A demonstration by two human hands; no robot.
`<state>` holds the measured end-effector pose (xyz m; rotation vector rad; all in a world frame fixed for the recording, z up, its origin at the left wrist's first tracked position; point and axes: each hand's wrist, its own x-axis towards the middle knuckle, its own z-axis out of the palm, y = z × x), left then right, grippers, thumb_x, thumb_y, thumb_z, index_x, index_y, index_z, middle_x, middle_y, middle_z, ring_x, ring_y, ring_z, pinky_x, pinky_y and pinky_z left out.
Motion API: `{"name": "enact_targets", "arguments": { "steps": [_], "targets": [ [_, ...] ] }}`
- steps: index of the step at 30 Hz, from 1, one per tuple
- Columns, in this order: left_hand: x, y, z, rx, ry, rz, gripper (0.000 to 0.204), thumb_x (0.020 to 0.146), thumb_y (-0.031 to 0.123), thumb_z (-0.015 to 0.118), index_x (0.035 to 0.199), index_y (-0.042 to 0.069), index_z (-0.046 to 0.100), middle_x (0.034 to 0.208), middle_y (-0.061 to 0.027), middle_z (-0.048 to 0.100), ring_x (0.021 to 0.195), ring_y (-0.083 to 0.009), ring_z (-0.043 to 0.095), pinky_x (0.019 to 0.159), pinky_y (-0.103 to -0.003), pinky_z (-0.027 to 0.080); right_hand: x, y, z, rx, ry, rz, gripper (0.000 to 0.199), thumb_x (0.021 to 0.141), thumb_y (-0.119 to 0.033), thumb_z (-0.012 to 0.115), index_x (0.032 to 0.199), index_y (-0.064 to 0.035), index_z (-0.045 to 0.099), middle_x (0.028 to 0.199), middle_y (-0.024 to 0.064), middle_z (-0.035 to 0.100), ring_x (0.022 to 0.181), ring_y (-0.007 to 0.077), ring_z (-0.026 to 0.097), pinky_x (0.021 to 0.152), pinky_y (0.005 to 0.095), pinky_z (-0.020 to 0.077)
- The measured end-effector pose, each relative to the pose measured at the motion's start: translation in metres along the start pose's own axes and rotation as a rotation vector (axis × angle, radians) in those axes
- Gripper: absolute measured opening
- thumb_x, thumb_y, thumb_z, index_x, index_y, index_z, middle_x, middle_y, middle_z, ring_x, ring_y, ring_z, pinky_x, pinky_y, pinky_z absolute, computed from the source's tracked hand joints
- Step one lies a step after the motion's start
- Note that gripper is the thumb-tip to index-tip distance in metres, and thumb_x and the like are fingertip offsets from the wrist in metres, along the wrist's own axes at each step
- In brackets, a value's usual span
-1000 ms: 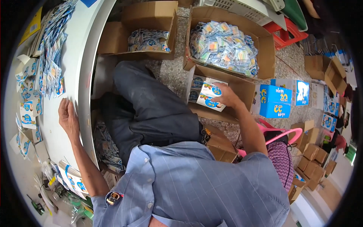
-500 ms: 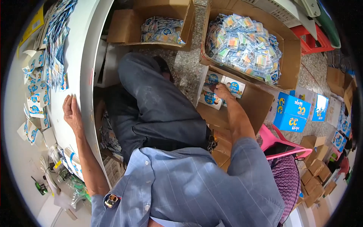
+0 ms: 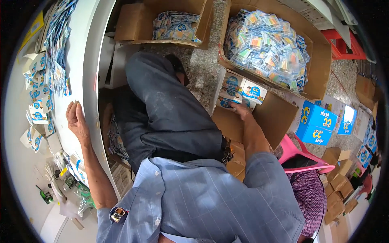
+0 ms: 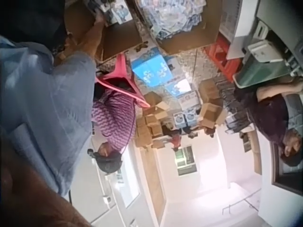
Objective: Sort and pack stacks of small blue product packets into cardboard boxes.
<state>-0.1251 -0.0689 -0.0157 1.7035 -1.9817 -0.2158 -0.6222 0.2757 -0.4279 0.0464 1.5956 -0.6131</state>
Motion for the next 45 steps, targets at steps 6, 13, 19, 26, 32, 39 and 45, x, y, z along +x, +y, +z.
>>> {"name": "enact_targets", "arguments": {
  "steps": [6,13,19,26,32,39,45],
  "targets": [
    [-0.008,-0.004,-0.011,-0.079,0.04,-0.052,0.03,0.099,0.022,0.065,0.118,-0.001,0.072,0.133,-0.016,0.06,0.12,-0.0223,0.059,0.105,-0.034,0.045,-0.014,-0.031,0.011,-0.065,-0.058,0.043,0.103,0.076,-0.022,0.085,0.156,-0.0169,0.02,0.13,0.0113,0.061,0.119,0.0278,0.056,0.092,0.0486,0.0471],
    [0.001,0.003,0.0,-0.051,0.03,-0.032,0.029,0.098,0.02,0.066,0.116,-0.001,0.072,0.128,-0.0154,0.063,0.118,-0.0212,0.059,0.103,-0.033,0.045,0.002,-0.003,-0.001,0.028,-0.048,-0.209,0.087,0.071,-0.018,0.086,0.146,-0.0138,0.04,0.119,0.0065,0.066,0.11,0.023,0.06,0.087,0.0411,0.0475],
    [-0.002,0.0,-0.003,-0.013,0.02,-0.036,0.03,0.101,0.021,0.062,0.117,-0.003,0.071,0.13,-0.0151,0.062,0.119,-0.0217,0.059,0.105,-0.033,0.044,-0.026,-0.016,-0.041,-0.306,-0.024,-0.141,0.069,0.076,-0.037,0.08,0.134,-0.0085,0.056,0.118,0.0067,0.068,0.11,0.024,0.064,0.09,0.0421,0.0508],
    [-0.002,0.004,-0.007,0.016,0.035,0.008,0.026,0.1,0.019,0.065,0.115,-0.001,0.072,0.128,-0.0138,0.062,0.117,-0.021,0.059,0.102,-0.034,0.047,-0.077,-0.042,-0.079,-0.081,-0.266,0.176,0.061,0.077,-0.056,0.075,0.122,-0.014,0.068,0.112,0.0131,0.065,0.105,0.0262,0.063,0.085,0.0405,0.0559],
    [-0.002,0.001,-0.001,-0.034,0.035,-0.016,0.027,0.099,0.019,0.066,0.116,0.0,0.072,0.129,-0.0143,0.062,0.118,-0.0219,0.059,0.102,-0.034,0.047,-0.021,-0.017,-0.072,0.004,-0.296,0.22,0.058,0.08,-0.049,0.078,0.122,-0.011,0.066,0.114,0.01,0.067,0.104,0.0236,0.064,0.086,0.0422,0.0555],
    [-0.001,0.003,0.008,-0.04,0.021,-0.022,0.027,0.099,0.02,0.066,0.116,0.0,0.073,0.129,-0.0142,0.062,0.119,-0.0217,0.059,0.103,-0.035,0.047,0.016,0.016,-0.02,-0.516,0.55,-0.026,0.069,0.07,-0.045,0.087,0.121,-0.0032,0.067,0.118,0.0139,0.071,0.112,0.0282,0.067,0.096,0.0413,0.0518],
    [-0.006,-0.002,-0.015,0.016,0.048,-0.018,0.029,0.099,0.022,0.066,0.115,-0.001,0.073,0.129,-0.0147,0.062,0.12,-0.0228,0.058,0.104,-0.035,0.045,0.034,0.019,0.02,-0.615,0.59,0.028,0.073,0.066,-0.047,0.087,0.123,-0.0071,0.067,0.12,0.0166,0.071,0.114,0.0327,0.067,0.098,0.0418,0.0506]
  ]
}}
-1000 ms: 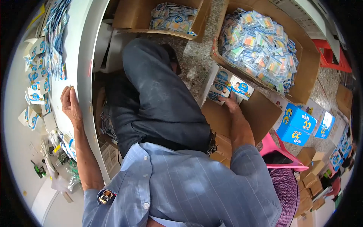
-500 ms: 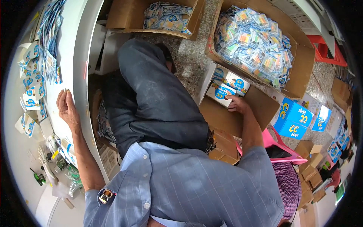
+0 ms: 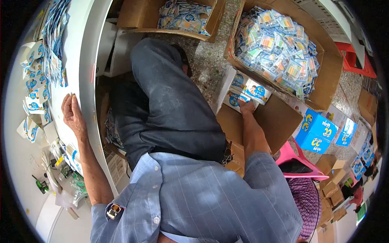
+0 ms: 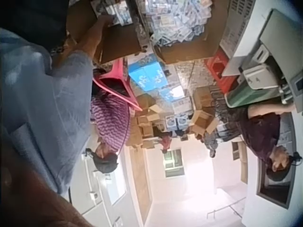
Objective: Sort and pack stacks of small blue product packets into cardboard boxes.
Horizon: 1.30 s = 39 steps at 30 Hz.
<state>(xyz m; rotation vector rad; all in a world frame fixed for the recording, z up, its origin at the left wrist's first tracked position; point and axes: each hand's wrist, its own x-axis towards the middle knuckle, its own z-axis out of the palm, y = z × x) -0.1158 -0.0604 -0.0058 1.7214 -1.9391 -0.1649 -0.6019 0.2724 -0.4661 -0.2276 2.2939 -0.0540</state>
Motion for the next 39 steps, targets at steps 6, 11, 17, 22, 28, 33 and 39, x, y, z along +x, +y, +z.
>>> {"name": "enact_targets", "arguments": {
  "steps": [6,11,17,22,28,33,39],
  "targets": [
    [0.001,-0.004,0.014,-0.045,-0.036,0.008,0.032,0.1,0.024,0.062,0.117,-0.001,0.072,0.13,-0.0162,0.062,0.122,-0.0241,0.056,0.106,-0.037,0.043,0.08,0.055,0.023,0.324,-0.102,-0.052,0.054,0.078,-0.036,0.082,0.116,-0.0008,0.066,0.107,0.0103,0.072,0.097,0.0227,0.066,0.088,0.0382,0.0519],
    [0.003,0.004,-0.024,0.059,-0.015,0.01,0.032,0.1,0.023,0.06,0.117,-0.002,0.072,0.131,-0.0169,0.061,0.124,-0.0244,0.056,0.107,-0.037,0.042,0.014,-0.02,0.119,0.703,-0.466,-0.203,0.038,0.094,-0.028,0.066,0.121,-0.0012,0.065,0.114,0.0123,0.07,0.1,0.0293,0.063,0.09,0.0403,0.0483],
    [0.004,0.004,0.037,-0.01,-0.041,0.114,0.017,0.096,0.006,0.063,0.109,0.0,0.07,0.121,-0.0145,0.065,0.119,-0.0278,0.059,0.105,-0.037,0.043,0.091,-0.034,0.123,0.203,-0.313,-0.557,0.055,0.095,-0.033,0.064,0.138,0.0009,0.055,0.137,0.0177,0.059,0.121,0.0301,0.056,0.102,0.0393,0.0454],
    [-0.005,0.005,-0.033,-0.134,0.113,-0.11,0.019,0.09,0.012,0.072,0.106,0.002,0.071,0.121,-0.0124,0.061,0.121,-0.0248,0.056,0.103,-0.037,0.044,0.119,0.042,0.034,-0.244,-0.369,-1.299,0.057,0.097,-0.044,0.055,0.136,-0.0026,0.057,0.137,0.0214,0.058,0.12,0.0337,0.059,0.1,0.0443,0.0484],
    [0.03,0.027,-0.003,-0.278,-0.095,-0.25,0.017,0.09,0.019,0.075,0.089,0.001,0.074,0.095,-0.0084,0.068,0.088,-0.0149,0.061,0.079,-0.029,0.047,-0.038,-0.033,-0.143,-0.436,-0.324,-1.646,0.026,0.096,-0.022,0.055,0.089,-0.0058,0.074,0.075,0.0144,0.067,0.071,0.0339,0.065,0.072,0.0483,0.0513],
    [0.054,-0.008,0.011,-0.192,0.048,-0.126,0.041,0.086,0.028,0.079,0.058,0.003,0.063,0.052,-0.0068,0.057,0.046,-0.0146,0.046,0.048,-0.036,0.038,-0.251,-0.21,-0.266,-0.525,-0.473,-1.069,0.038,0.092,-0.038,0.07,0.102,-0.002,0.07,0.085,0.0212,0.07,0.083,0.0347,0.068,0.073,0.0423,0.0516],
    [0.062,0.007,0.015,-0.105,-0.108,0.174,0.051,0.086,0.044,0.069,0.05,0.01,0.058,0.052,-0.0092,0.058,0.049,-0.0313,0.059,0.047,-0.042,0.046,-0.372,-0.318,-0.247,0.069,-0.34,-1.188,0.037,0.09,-0.007,0.072,0.123,0.0051,0.061,0.102,0.0161,0.07,0.093,0.0231,0.068,0.083,0.0336,0.0546]
  ]
}}
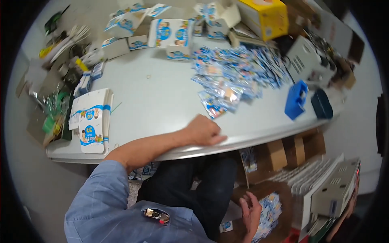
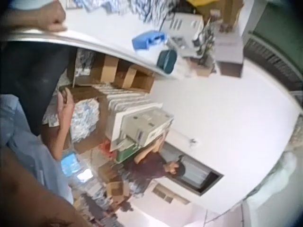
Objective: Sort and pack stacks of small blue product packets into cardboard boxes.
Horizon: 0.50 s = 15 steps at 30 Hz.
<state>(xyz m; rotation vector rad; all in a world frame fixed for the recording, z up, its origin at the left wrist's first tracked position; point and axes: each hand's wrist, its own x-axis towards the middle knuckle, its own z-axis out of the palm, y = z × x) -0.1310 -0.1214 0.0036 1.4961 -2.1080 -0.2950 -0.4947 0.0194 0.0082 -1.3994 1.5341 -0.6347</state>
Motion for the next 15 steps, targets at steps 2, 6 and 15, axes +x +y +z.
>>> {"name": "enact_targets", "arguments": {
  "steps": [2,6,15],
  "targets": [
    [-0.004,-0.008,0.0,0.003,-0.013,0.089,0.05,0.09,0.045,0.064,0.055,0.01,0.061,0.057,-0.0085,0.062,0.053,-0.0311,0.062,0.05,-0.042,0.049,0.037,-0.055,0.027,-0.033,-0.039,-0.111,0.037,0.091,-0.006,0.071,0.125,0.0047,0.061,0.105,0.0162,0.069,0.094,0.0227,0.068,0.084,0.033,0.0542],
    [-0.009,-0.014,0.0,-0.074,-0.047,0.101,0.047,0.093,0.043,0.058,0.063,0.008,0.067,0.063,-0.0111,0.066,0.061,-0.0334,0.067,0.057,-0.045,0.053,0.113,-0.168,0.091,-0.107,-0.06,-0.529,0.043,0.091,-0.005,0.069,0.132,0.0037,0.057,0.117,0.0146,0.066,0.108,0.0202,0.064,0.091,0.0313,0.0505],
    [-0.005,-0.016,-0.016,-0.256,-0.167,0.026,0.042,0.092,0.038,0.057,0.071,0.005,0.071,0.07,-0.017,0.069,0.072,-0.0374,0.069,0.069,-0.048,0.055,0.328,-0.431,0.255,-0.671,0.03,-1.371,0.058,0.09,-0.031,0.073,0.135,0.0015,0.056,0.132,0.0241,0.061,0.125,0.0393,0.057,0.107,0.0441,0.0427]
  ]
}}
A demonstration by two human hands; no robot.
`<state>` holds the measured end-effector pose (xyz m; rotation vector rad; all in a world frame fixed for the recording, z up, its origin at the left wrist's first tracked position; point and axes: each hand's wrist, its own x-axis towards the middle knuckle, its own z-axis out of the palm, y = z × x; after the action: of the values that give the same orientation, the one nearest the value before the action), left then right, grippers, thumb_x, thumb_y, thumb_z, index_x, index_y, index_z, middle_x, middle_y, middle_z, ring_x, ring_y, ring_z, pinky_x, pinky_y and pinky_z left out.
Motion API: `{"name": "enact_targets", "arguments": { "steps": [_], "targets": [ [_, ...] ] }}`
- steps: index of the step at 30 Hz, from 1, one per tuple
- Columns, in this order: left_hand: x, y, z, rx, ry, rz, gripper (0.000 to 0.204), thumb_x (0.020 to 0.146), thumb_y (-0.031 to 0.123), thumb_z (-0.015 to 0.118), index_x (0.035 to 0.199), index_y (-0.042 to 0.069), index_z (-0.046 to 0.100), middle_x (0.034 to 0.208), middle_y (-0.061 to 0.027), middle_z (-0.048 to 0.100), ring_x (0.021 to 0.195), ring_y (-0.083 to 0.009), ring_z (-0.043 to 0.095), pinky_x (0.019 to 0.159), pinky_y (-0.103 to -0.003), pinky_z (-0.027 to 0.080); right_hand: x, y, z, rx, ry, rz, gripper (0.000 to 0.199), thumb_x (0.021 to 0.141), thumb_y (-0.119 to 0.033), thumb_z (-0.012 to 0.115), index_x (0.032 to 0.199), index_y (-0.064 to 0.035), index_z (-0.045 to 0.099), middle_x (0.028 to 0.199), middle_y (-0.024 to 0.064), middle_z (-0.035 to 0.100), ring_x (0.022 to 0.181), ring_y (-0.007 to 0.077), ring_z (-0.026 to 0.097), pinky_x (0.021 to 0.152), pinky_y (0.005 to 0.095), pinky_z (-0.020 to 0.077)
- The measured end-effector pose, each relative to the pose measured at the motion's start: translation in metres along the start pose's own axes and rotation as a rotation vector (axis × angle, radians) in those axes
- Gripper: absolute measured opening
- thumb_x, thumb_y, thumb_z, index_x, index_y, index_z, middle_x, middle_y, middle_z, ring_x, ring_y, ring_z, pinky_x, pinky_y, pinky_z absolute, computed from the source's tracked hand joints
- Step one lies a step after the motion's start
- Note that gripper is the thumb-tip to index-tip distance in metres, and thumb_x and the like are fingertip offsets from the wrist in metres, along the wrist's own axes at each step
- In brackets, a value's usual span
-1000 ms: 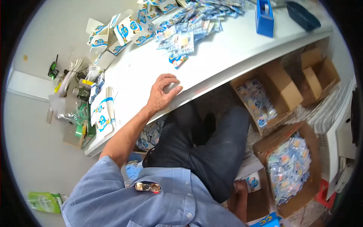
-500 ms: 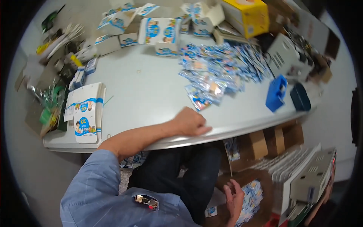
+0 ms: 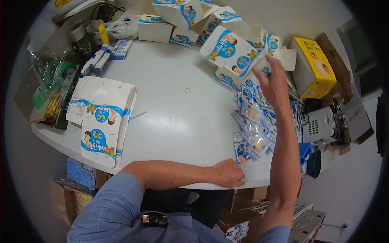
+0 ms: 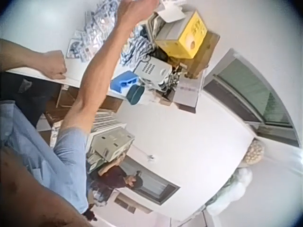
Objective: Sort and pack stacks of small blue product packets into cardboard boxes.
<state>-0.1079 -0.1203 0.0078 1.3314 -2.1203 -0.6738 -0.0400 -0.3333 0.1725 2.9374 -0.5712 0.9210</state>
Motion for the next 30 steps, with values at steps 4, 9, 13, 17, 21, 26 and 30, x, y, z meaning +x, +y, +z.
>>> {"name": "enact_targets", "arguments": {
  "steps": [4,9,13,17,21,26,30],
  "targets": [
    [0.0,-0.001,-0.005,-0.088,-0.039,-0.015,0.041,0.094,0.037,0.056,0.075,0.004,0.072,0.076,-0.016,0.071,0.077,-0.0359,0.07,0.074,-0.047,0.054,0.089,-0.003,0.049,-0.33,-0.213,0.011,0.084,0.081,-0.049,0.077,0.144,-0.0028,0.047,0.133,0.0231,0.061,0.13,0.039,0.054,0.113,0.0552,0.0336],
    [0.0,-0.008,0.0,-0.093,-0.048,-0.054,0.04,0.095,0.036,0.055,0.076,0.005,0.072,0.077,-0.0157,0.072,0.077,-0.0351,0.071,0.075,-0.046,0.054,0.106,-0.042,0.105,-0.425,-0.381,0.156,0.094,0.071,-0.053,0.083,0.144,-0.006,0.047,0.127,0.02,0.063,0.125,0.0369,0.058,0.108,0.0558,0.0389],
    [-0.001,-0.008,-0.002,-0.122,-0.019,-0.024,0.037,0.093,0.035,0.058,0.075,0.005,0.072,0.075,-0.0155,0.071,0.076,-0.0348,0.071,0.074,-0.046,0.054,0.113,-0.033,0.108,-0.32,-0.278,0.117,0.081,0.069,-0.047,0.086,0.133,-0.0055,0.058,0.122,0.0204,0.064,0.118,0.036,0.062,0.101,0.0495,0.0475],
    [0.001,-0.011,0.001,-0.133,-0.01,0.035,0.042,0.099,0.038,0.051,0.081,0.006,0.072,0.076,-0.0156,0.071,0.076,-0.0367,0.07,0.074,-0.047,0.055,0.122,-0.027,0.067,0.004,-0.296,0.116,0.058,0.075,-0.035,0.085,0.119,-0.0022,0.067,0.121,0.0196,0.066,0.105,0.0299,0.069,0.088,0.0381,0.0558],
    [0.002,-0.009,-0.003,-0.112,-0.052,0.009,0.041,0.097,0.037,0.053,0.079,0.006,0.072,0.076,-0.0157,0.072,0.077,-0.0369,0.07,0.075,-0.048,0.054,0.103,-0.03,-0.006,0.387,-0.114,0.193,0.04,0.087,-0.02,0.077,0.12,0.0001,0.066,0.112,0.0133,0.071,0.102,0.0183,0.069,0.086,0.03,0.0549],
    [-0.001,-0.01,-0.004,-0.242,0.071,-0.079,0.041,0.092,0.037,0.059,0.07,0.004,0.07,0.072,-0.0196,0.069,0.074,-0.0396,0.068,0.073,-0.048,0.055,0.028,-0.038,-0.074,0.756,0.216,0.069,0.036,0.091,-0.007,0.071,0.126,0.0019,0.063,0.116,0.0091,0.07,0.108,0.015,0.064,0.095,0.0294,0.0501],
    [-0.001,-0.016,-0.004,-0.554,0.426,-0.115,0.039,0.092,0.036,0.068,0.073,0.002,0.067,0.058,-0.0118,0.059,0.054,-0.0297,0.058,0.06,-0.042,0.049,-0.073,-0.006,-0.073,0.853,0.218,0.178,0.042,0.092,0.004,0.063,0.133,0.0025,0.057,0.124,0.0123,0.066,0.112,0.0196,0.062,0.103,0.0354,0.0466]
  ]
}}
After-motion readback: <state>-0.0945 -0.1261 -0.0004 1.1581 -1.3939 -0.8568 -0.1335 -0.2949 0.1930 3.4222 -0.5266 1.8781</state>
